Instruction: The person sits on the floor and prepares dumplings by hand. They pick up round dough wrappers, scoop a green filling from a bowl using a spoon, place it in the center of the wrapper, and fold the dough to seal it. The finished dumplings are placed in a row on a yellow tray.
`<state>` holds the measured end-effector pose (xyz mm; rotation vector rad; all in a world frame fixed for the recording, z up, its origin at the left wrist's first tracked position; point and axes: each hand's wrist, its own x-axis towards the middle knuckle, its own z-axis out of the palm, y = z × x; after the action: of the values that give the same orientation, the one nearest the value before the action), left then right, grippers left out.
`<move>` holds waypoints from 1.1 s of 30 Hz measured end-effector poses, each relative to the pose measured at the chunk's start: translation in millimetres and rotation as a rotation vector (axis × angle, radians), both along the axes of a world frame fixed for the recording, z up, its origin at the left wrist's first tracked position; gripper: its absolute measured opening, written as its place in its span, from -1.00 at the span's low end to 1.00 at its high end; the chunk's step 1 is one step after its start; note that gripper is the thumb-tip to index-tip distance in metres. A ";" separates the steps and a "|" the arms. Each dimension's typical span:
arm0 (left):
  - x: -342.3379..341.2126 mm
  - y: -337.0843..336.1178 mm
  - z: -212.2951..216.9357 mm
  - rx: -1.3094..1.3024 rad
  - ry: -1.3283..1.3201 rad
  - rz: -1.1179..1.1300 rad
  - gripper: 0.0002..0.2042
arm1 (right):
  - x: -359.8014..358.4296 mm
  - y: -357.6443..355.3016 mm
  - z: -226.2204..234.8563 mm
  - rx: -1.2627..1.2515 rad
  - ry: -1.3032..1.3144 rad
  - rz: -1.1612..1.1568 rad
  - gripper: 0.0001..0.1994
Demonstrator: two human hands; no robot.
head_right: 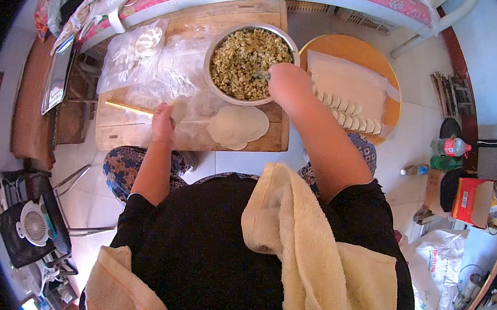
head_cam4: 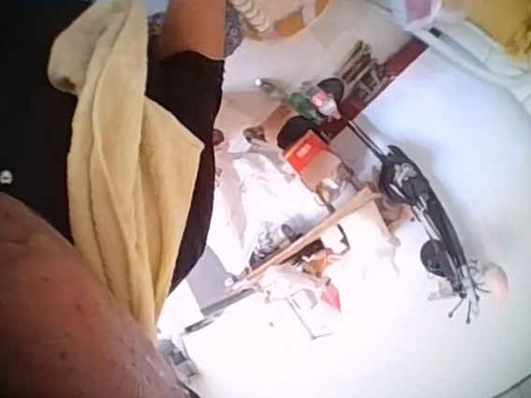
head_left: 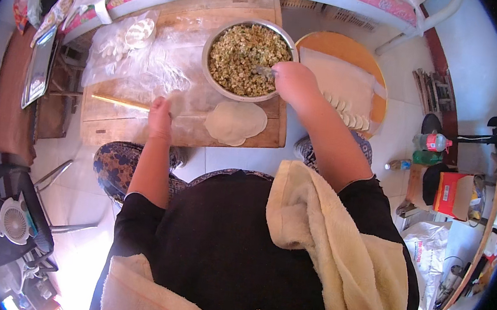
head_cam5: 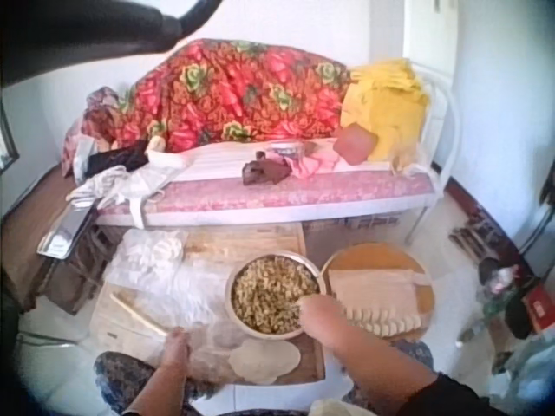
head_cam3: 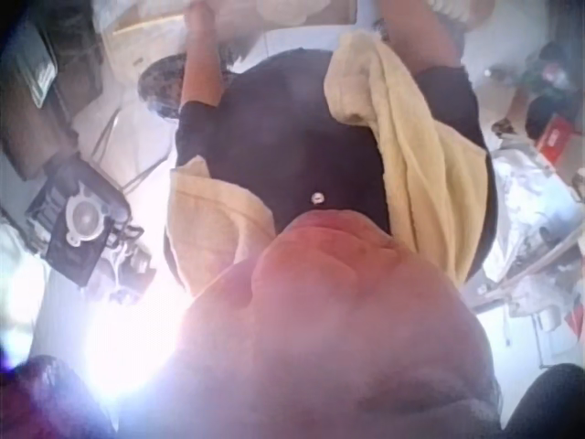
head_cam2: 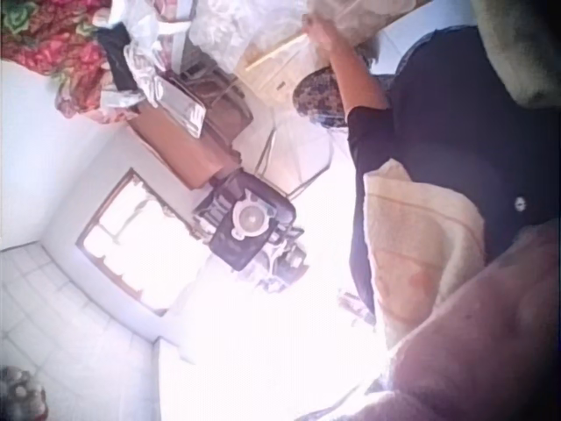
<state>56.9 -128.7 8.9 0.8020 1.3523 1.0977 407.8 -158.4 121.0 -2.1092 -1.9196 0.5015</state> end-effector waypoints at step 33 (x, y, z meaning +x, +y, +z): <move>118.8 32.5 42.7 -0.352 -0.856 0.014 -0.60 | -9.2 32.9 -59.2 -0.197 1.142 -0.311 -0.72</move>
<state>175.7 -96.2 51.6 0.0246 0.7723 0.9978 398.5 -125.5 61.8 -1.5389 -0.8933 1.4417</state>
